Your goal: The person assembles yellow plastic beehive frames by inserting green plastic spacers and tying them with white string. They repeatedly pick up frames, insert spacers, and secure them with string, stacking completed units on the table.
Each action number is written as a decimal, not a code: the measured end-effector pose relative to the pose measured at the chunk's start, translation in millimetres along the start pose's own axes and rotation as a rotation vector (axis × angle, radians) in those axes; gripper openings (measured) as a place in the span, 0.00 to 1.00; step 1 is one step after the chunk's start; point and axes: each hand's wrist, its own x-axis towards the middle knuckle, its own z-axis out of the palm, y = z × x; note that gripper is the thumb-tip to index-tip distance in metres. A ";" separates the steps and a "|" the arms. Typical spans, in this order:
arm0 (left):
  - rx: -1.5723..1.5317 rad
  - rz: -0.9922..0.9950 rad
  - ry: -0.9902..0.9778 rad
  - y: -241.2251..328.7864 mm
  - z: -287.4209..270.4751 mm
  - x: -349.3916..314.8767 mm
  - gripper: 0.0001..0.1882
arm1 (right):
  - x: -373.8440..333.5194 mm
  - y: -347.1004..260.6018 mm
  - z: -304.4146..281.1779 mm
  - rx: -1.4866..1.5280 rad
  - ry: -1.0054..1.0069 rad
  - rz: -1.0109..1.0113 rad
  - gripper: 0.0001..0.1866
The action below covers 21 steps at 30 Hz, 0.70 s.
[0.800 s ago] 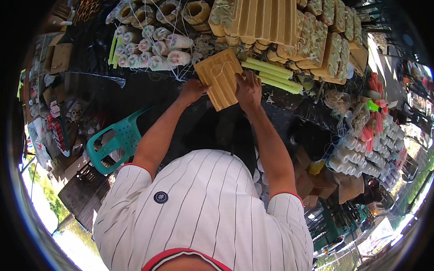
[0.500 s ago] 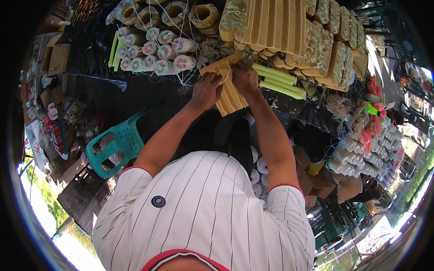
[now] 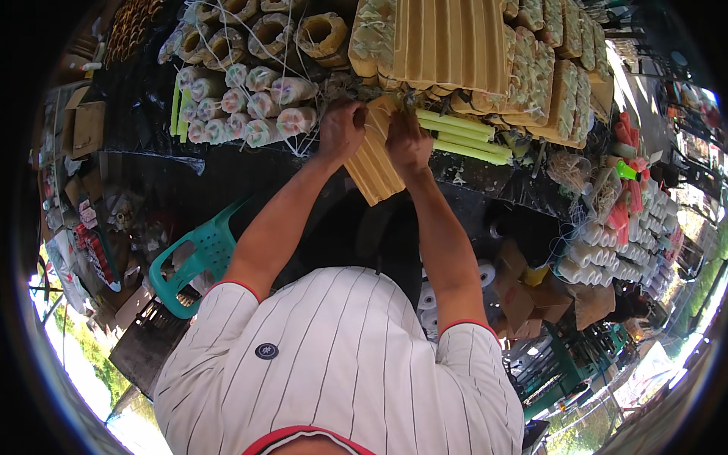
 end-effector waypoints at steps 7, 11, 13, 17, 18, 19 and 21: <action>-0.024 -0.302 -0.103 -21.2 20.6 20.9 0.11 | -103.1 4.4 -71.3 0.051 0.018 0.456 0.11; -0.096 -0.391 -0.177 -21.1 24.3 29.8 0.13 | -160.6 6.2 -84.0 0.068 -0.085 0.686 0.15; -0.098 -0.421 -0.184 -24.7 23.9 33.4 0.14 | -161.4 8.4 -77.4 0.224 -0.129 0.757 0.17; -0.021 -0.367 -0.182 -25.1 20.9 33.6 0.15 | -143.0 12.6 -72.4 0.342 -0.236 0.818 0.16; -0.004 -0.371 -0.192 -23.2 19.5 34.3 0.15 | -141.2 14.5 -71.6 0.333 -0.247 0.815 0.15; 0.012 -0.375 -0.202 -21.0 19.1 36.1 0.14 | -139.8 15.7 -71.1 0.323 -0.259 0.811 0.14; 0.019 -0.349 -0.208 -19.2 18.7 39.0 0.14 | -139.8 20.9 -74.8 0.273 -0.273 0.790 0.11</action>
